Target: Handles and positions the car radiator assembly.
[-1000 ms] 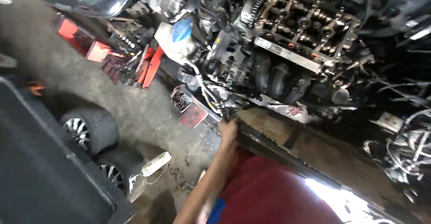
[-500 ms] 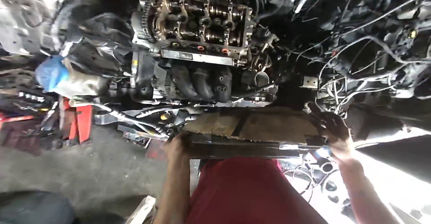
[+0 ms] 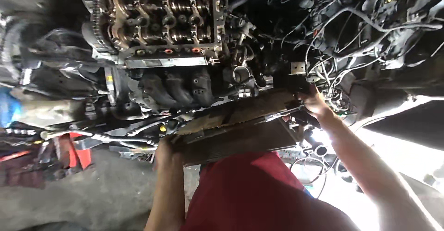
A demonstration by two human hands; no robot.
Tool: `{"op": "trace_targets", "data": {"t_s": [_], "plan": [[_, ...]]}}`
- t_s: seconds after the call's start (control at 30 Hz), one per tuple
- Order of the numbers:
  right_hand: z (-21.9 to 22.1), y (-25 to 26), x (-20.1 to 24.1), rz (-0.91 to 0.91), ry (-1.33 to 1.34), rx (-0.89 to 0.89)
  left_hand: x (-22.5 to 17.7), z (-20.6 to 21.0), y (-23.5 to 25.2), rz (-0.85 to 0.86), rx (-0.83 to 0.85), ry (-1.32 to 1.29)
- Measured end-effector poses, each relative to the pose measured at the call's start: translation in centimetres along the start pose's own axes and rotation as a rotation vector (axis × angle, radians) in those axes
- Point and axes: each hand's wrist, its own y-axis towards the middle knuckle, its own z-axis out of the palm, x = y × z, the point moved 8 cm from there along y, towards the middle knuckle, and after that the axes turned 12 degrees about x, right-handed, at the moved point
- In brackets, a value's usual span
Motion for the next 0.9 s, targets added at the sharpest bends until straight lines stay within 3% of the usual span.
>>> {"op": "trace_targets", "data": {"t_s": [0.37,0.53,0.8,0.9], "plan": [[-0.3,3.1,0.4,-0.049,-0.002,-0.003,0.0,0.6,0.1,-0.015,0.062,-0.007],[-0.2,3.2,2.6,-0.09,-0.019,-0.018,-0.4,0.5,-0.6,0.008,0.073,-0.035],[-0.1,5.0,2.8,-0.046,-0.121,0.02,-0.4,1.0,0.3,-0.028,0.059,-0.077],[-0.2,5.3,2.6,0.022,-0.18,0.02,-0.6,1.2,0.2,-0.031,0.137,-0.055]]}}
